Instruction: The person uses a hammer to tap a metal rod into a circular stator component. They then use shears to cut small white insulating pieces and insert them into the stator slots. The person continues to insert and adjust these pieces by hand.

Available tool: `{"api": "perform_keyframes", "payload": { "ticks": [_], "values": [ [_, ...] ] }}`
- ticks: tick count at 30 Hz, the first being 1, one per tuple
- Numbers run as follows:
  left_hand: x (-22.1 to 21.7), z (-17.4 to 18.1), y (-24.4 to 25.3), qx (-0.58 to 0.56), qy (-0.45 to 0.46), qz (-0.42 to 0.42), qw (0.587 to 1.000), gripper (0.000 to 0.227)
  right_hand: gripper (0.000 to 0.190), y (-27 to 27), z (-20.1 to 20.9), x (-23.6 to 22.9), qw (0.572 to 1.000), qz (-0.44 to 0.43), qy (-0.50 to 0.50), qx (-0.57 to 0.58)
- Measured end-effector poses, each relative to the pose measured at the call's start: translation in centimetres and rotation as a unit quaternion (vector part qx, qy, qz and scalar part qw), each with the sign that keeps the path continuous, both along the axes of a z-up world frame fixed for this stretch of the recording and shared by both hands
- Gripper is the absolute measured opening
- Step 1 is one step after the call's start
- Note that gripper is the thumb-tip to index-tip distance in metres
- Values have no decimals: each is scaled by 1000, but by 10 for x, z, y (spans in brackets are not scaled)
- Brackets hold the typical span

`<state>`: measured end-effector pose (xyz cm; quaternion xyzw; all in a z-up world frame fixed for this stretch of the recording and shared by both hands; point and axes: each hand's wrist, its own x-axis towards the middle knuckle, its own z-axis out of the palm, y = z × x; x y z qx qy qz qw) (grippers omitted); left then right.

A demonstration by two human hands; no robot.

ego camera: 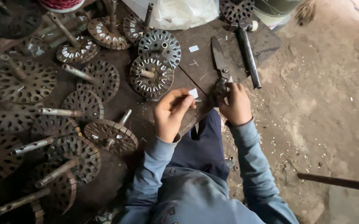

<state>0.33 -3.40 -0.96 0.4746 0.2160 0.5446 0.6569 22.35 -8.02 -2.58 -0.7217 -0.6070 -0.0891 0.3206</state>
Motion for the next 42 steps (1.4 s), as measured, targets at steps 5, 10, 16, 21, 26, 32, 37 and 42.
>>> {"api": "perform_keyframes", "payload": {
  "ticks": [5, 10, 16, 21, 26, 32, 37, 42],
  "values": [
    [1, -3, 0, 1, 1, -6, 1000, 14, 14, -19, 62, -55, 957, 177, 231, 11],
    [-11, -1, -8, -14, 13, -22, 1000, 14, 13, -28, 81, -95, 929, 165, 331, 1],
    [-22, -12, -35, 18, 140, 32, 989, 8, 12, -29, 69, -92, 824, 222, 517, -65],
    [-31, -30, -50, -100, 13, -33, 994, 8, 4, -32, 57, -100, 814, 200, 531, -126],
    [-52, -33, -58, -84, 0, 3, 996, 17, 6, -29, 55, -128, 766, 269, 567, -138],
    [-97, -21, -85, -35, 66, 89, 993, 27, 16, -34, 79, -151, 798, 303, 443, -274],
    [-137, -9, -95, -99, 45, 28, 994, 24, 30, -35, 97, -172, 849, 444, 231, -167],
    [-162, 13, -95, -73, 175, 111, 975, 10, 25, -23, 95, -196, 863, 437, 211, -140]
  ]
}}
